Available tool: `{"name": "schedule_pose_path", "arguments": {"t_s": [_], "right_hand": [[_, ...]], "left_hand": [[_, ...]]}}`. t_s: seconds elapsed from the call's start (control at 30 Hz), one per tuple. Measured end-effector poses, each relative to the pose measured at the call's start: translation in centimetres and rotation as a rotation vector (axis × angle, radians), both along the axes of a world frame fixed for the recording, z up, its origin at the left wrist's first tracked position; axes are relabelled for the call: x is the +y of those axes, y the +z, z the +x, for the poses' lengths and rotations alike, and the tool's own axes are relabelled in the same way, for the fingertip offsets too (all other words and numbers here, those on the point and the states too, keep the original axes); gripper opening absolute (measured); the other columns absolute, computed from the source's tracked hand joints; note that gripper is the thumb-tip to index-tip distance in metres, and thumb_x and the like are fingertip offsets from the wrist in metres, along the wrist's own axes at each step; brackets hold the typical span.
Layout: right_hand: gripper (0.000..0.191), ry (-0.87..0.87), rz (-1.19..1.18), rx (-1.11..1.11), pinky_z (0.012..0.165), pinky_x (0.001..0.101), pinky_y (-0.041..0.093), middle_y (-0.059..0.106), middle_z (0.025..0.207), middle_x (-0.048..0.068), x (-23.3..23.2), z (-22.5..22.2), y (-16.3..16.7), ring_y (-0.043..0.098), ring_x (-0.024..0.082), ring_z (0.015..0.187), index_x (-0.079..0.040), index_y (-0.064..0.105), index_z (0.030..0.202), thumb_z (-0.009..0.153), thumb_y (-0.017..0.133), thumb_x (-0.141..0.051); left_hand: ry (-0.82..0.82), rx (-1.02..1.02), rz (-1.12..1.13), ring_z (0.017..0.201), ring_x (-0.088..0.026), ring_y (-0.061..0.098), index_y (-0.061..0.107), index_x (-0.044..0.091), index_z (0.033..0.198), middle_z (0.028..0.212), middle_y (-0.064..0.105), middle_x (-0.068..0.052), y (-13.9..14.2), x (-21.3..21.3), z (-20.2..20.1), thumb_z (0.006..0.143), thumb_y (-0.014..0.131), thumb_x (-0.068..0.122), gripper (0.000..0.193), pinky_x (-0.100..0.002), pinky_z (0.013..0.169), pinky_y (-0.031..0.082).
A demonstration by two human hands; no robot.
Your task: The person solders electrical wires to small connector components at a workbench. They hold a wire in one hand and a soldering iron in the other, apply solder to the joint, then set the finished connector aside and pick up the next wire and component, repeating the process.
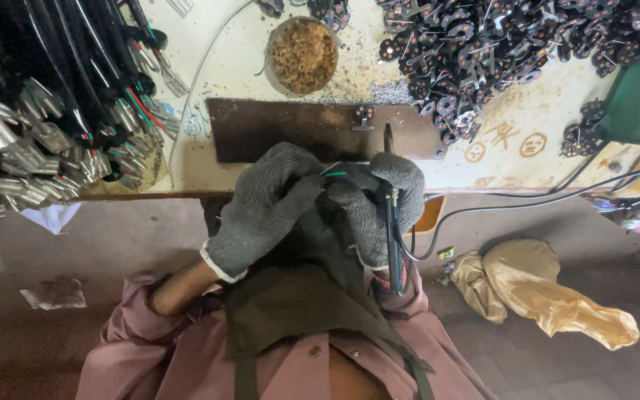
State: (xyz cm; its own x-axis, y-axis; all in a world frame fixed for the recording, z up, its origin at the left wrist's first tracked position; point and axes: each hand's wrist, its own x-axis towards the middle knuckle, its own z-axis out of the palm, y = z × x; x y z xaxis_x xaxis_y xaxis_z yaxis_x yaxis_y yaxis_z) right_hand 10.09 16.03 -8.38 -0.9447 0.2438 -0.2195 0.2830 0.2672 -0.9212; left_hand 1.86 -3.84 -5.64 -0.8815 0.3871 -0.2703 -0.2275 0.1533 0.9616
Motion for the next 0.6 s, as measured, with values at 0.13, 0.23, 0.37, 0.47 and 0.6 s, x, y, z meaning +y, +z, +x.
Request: {"name": "schedule_pose_path", "arguments": {"t_s": [0.13,0.23,0.37,0.47,0.6], "right_hand": [[0.024,0.267,0.23,0.03,0.085,0.0363,0.056,0.075,0.101,0.01,-0.1,-1.1,0.4,0.072,0.023,0.092,-0.008,0.076,0.108,0.086,0.084,-0.008],[0.049,0.066,-0.014,0.023,0.082,0.0328,0.055,0.068,0.105,0.008,-0.8,-0.7,1.2,0.066,0.018,0.092,-0.007,0.062,0.122,0.081,0.087,-0.006],[0.059,-0.072,-0.391,-0.095,0.08,0.0319,0.061,0.07,0.104,0.007,-0.4,-0.6,1.9,0.07,0.016,0.092,-0.01,0.047,0.133,0.086,0.082,0.001],[0.046,-0.019,-0.137,0.056,0.072,0.0236,0.053,0.06,0.101,0.005,0.3,-1.4,1.8,0.059,0.009,0.081,-0.008,0.054,0.13,0.095,0.08,0.006],[0.039,-0.269,0.044,0.187,0.075,0.0235,0.049,0.064,0.106,0.006,1.0,-2.0,2.3,0.058,0.01,0.083,-0.007,0.051,0.136,0.107,0.076,0.004]], "left_hand": [[0.043,-0.393,0.047,0.08,-0.027,0.065,0.068,0.003,0.111,0.096,0.068,-0.012,-0.1,-0.1,-0.2,0.097,0.066,0.012,0.017,-0.032,0.076,0.053],[-0.004,-0.298,0.097,0.09,-0.026,0.067,0.07,0.002,0.109,0.098,0.072,-0.011,-0.2,-0.5,-0.3,0.097,0.068,0.012,0.015,-0.031,0.082,0.055],[-0.194,-0.016,-0.042,0.088,-0.025,0.073,0.073,0.005,0.103,0.099,0.075,-0.012,-0.3,-0.9,-0.1,0.093,0.073,0.015,0.015,-0.033,0.078,0.055],[-0.155,-0.075,0.018,0.082,-0.024,0.075,0.072,0.004,0.1,0.095,0.075,-0.011,-0.1,-0.9,0.2,0.092,0.072,0.015,0.013,-0.033,0.075,0.057],[-0.069,-0.12,-0.074,0.078,-0.024,0.075,0.07,0.004,0.097,0.092,0.073,-0.011,0.1,-1.0,0.4,0.091,0.072,0.014,0.012,-0.035,0.072,0.056]]}}
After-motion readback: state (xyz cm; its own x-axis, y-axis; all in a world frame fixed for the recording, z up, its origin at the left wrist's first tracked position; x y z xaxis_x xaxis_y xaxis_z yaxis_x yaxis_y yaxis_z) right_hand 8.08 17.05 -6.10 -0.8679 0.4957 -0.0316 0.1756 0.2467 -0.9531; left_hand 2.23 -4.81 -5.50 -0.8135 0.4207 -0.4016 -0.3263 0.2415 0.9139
